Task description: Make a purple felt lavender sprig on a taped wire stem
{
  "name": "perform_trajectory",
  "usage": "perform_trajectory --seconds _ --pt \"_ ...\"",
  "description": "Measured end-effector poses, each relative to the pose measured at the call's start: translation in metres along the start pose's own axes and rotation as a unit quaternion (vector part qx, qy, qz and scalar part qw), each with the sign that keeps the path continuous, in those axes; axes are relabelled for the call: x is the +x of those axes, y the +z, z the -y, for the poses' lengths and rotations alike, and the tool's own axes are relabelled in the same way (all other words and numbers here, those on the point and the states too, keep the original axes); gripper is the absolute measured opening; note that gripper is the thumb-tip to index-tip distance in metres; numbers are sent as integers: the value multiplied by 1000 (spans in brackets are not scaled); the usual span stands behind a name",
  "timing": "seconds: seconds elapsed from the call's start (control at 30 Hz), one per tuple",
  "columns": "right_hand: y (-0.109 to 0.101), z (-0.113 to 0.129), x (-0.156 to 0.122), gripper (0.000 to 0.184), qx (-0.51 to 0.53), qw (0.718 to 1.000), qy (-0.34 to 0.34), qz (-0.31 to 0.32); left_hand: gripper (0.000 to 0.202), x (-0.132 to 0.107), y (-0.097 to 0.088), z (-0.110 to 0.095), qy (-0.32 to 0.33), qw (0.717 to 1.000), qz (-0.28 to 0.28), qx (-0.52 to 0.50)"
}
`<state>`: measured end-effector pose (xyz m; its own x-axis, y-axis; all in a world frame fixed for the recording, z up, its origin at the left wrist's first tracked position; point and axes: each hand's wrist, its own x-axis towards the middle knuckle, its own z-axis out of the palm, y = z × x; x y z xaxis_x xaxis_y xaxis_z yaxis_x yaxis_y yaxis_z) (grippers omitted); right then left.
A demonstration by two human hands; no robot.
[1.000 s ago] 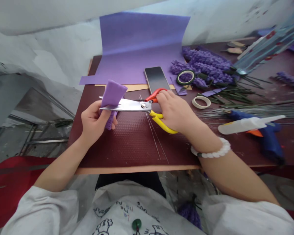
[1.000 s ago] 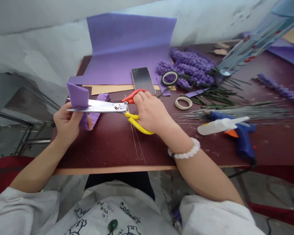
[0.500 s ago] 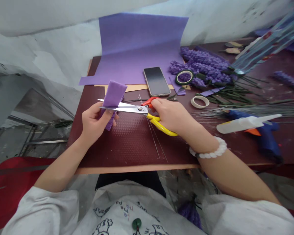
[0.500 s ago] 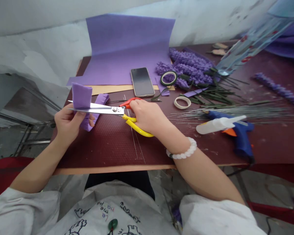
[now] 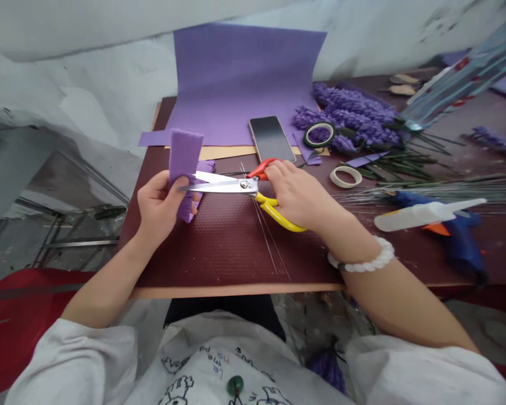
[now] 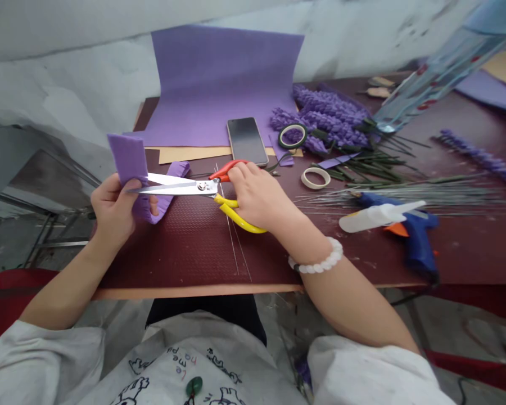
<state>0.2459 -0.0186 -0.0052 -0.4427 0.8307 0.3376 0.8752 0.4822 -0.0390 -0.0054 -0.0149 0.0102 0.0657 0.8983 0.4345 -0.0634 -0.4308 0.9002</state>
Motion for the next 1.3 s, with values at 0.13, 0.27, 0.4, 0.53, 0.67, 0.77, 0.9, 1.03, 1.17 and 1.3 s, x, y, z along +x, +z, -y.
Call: perform_trajectory --seconds 0.13,0.27,0.4,0.53,0.67,0.77,0.9,1.03,1.17,1.3 --pt "0 -4 1 37 3 1000 8 -20 17 0 0 0 3 1000 14 13" --pt "-5 0 1 37 6 1000 20 4 16 -2 0 1 -2 999 34 31" --pt "-7 2 0 37 -7 999 33 8 15 -3 -1 1 7 999 26 43" --pt "-8 0 0 35 -7 999 37 -7 17 -3 -1 -1 16 998 15 60" --pt "-8 1 0 36 8 999 33 -15 17 -5 0 -1 17 997 29 70" --pt "-7 2 0 36 12 999 33 -14 15 -5 0 0 25 996 34 72" --pt "-8 2 -1 35 13 999 40 -7 15 -6 -2 2 35 995 47 80" --pt "-12 4 0 30 14 999 47 15 19 -6 -3 3 17 996 47 79" --pt "-15 6 1 29 6 998 55 36 21 -6 -2 2 5 996 52 72" --pt "-15 9 1 33 -18 996 71 56 22 -7 0 -2 -16 996 56 70"
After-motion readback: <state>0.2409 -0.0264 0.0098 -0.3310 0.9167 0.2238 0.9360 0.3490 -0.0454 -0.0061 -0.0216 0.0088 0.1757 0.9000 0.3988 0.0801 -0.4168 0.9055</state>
